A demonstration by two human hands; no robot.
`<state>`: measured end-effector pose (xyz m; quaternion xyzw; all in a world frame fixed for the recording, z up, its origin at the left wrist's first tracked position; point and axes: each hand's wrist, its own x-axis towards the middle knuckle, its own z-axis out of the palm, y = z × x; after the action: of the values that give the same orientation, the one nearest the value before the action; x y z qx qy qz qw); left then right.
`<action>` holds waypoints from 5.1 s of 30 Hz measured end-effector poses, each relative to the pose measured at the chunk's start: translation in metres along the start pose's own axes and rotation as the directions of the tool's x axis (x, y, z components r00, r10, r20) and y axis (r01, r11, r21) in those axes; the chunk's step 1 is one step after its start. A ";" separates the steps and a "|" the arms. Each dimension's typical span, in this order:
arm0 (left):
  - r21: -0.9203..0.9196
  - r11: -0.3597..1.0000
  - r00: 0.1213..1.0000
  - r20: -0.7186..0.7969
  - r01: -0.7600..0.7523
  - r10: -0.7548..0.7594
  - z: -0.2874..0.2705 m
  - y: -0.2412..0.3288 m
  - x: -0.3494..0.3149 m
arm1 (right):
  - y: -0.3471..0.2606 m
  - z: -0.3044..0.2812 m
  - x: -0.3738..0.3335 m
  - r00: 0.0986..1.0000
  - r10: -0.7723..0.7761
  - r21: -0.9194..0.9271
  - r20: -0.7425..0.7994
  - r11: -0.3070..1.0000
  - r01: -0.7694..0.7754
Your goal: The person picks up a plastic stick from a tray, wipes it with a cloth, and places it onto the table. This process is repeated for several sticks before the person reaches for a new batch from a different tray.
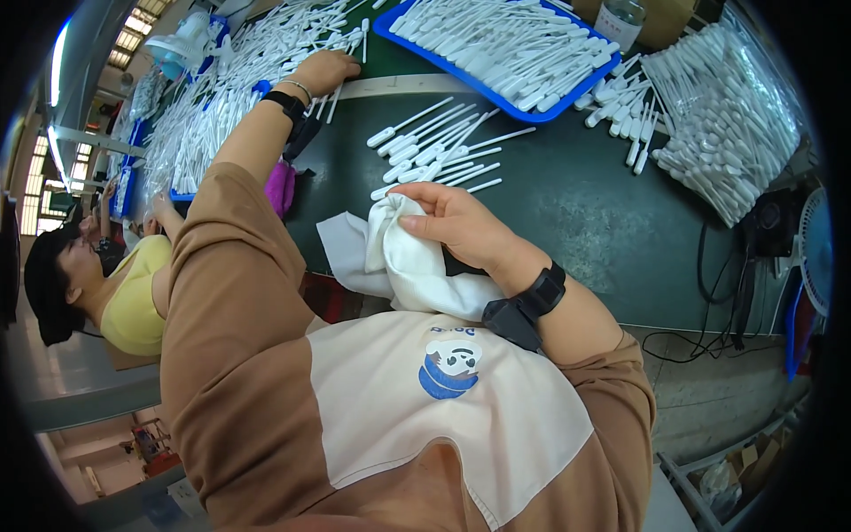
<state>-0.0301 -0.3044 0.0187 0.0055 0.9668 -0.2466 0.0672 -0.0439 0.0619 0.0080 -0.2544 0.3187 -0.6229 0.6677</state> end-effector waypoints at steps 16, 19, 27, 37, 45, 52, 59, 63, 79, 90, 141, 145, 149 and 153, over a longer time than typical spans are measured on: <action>-0.477 0.858 0.939 -0.166 0.191 -0.301 -0.027 0.006 -0.057 | 0.008 -0.002 0.002 0.988 -0.108 0.072 -0.107 0.991 0.116; -0.991 0.006 0.856 0.109 0.130 -0.506 -0.063 0.059 -0.077 | 0.009 -0.008 0.007 0.962 -0.174 0.129 -0.211 0.971 0.203; -0.679 -0.732 0.922 0.248 -0.052 -0.296 -0.098 0.215 -0.142 | 0.010 -0.006 0.009 0.897 -0.281 0.029 -0.342 0.951 0.308; -0.561 -0.821 0.845 0.387 -0.100 -0.368 -0.101 0.236 -0.144 | 0.014 -0.003 0.005 0.879 -0.363 -0.142 -0.309 0.932 0.334; -0.988 -0.132 0.743 0.032 -0.077 -0.668 -0.101 0.254 -0.128 | 0.036 0.010 0.000 0.863 -0.489 -0.650 -0.125 0.698 0.301; -0.955 0.285 0.784 -0.235 -0.077 -0.574 -0.103 0.269 -0.128 | 0.018 0.006 -0.002 0.861 -0.439 -0.374 -0.256 0.866 0.330; -0.858 -0.513 0.915 0.225 0.023 -0.336 -0.103 0.273 -0.149 | -0.006 0.004 -0.010 0.822 -0.451 -0.120 -0.348 0.891 0.438; -0.355 -0.934 0.930 0.353 0.037 -0.098 -0.095 0.266 -0.150 | 0.004 0.018 -0.012 0.920 -0.306 -0.036 -0.243 0.951 0.307; -0.082 -0.995 0.974 0.223 0.051 0.032 -0.085 0.270 -0.169 | -0.005 0.002 -0.009 0.815 -0.465 -0.053 -0.346 0.877 0.477; -0.450 -0.880 0.838 0.413 -0.154 -0.358 -0.085 0.274 -0.142 | 0.030 0.023 -0.006 0.957 -0.285 -0.311 -0.044 0.915 0.258; -0.659 0.747 0.886 -0.293 0.085 -0.360 -0.073 0.180 -0.036 | 0.022 0.003 -0.004 0.996 -0.064 -0.858 0.064 0.507 0.088; -0.662 0.720 0.946 -0.049 0.210 -0.321 -0.080 0.191 -0.015 | 0.022 0.003 -0.004 0.990 -0.107 -0.872 0.094 0.471 0.134; -0.541 0.815 0.977 0.075 0.207 -0.199 -0.089 0.208 -0.015 | 0.017 0.005 -0.005 0.994 -0.016 -0.898 0.109 0.427 0.105; -0.585 0.803 0.984 -0.049 0.111 -0.171 -0.081 0.206 -0.022 | 0.023 0.002 -0.004 0.987 -0.074 -0.887 0.144 0.431 0.162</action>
<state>-0.0097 -0.0842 -0.0063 -0.0748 0.9956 0.0559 -0.0012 -0.0272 0.0675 -0.0067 -0.6159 0.5531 -0.3940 0.3994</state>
